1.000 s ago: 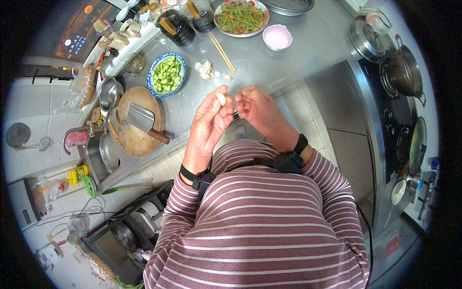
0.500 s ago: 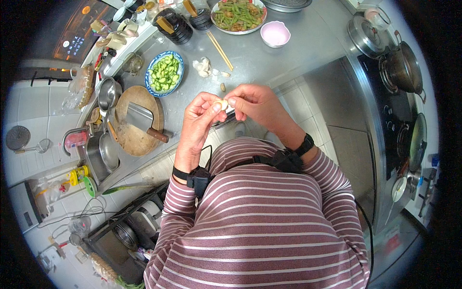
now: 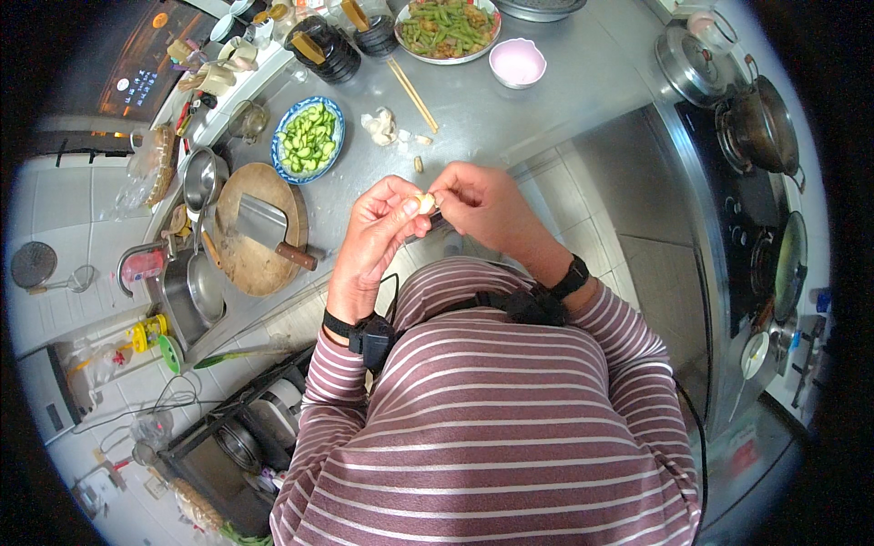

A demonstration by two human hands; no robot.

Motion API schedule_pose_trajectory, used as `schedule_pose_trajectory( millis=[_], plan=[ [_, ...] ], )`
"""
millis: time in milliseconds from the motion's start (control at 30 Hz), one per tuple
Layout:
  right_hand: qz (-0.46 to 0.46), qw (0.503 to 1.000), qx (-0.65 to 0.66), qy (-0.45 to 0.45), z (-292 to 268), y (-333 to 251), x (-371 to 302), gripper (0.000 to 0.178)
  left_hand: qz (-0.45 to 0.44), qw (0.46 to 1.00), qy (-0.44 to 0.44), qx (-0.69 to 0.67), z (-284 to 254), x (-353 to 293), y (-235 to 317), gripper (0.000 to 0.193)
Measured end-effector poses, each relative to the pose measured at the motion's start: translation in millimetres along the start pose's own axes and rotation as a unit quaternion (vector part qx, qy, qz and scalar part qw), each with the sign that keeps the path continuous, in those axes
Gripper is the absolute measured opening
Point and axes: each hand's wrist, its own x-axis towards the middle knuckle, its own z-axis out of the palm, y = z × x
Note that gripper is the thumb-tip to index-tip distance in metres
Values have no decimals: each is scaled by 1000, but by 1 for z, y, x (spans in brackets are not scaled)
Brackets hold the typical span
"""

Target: The person stir-fries vegetables and eggs in a wok, adds seasoning, and covers the pan. They then retrieve garlic from a nearby table, separate a clove, and begin peeling it on the kitchen counter.

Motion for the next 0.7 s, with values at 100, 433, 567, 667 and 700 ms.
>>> schedule_pose_trajectory(
  millis=[100,433,567,667,700],
  plan=[
    [61,990,120,-32,-3,0,2,10,8,1000,10,-12,2,4,0,8],
    [27,997,34,-63,-11,0,-1,6,-2,996,5,93,-7,-1,4,9],
    [-15,999,8,-47,-7,3,-1,4,-15,996,2,89,-4,-3,4,9],
    [35,996,67,-43,-8,1,-2,4,-13,999,-9,35,-2,0,5,10],
    [51,992,107,-51,-9,0,-2,4,-16,999,-9,39,-2,0,5,10]
  ],
)
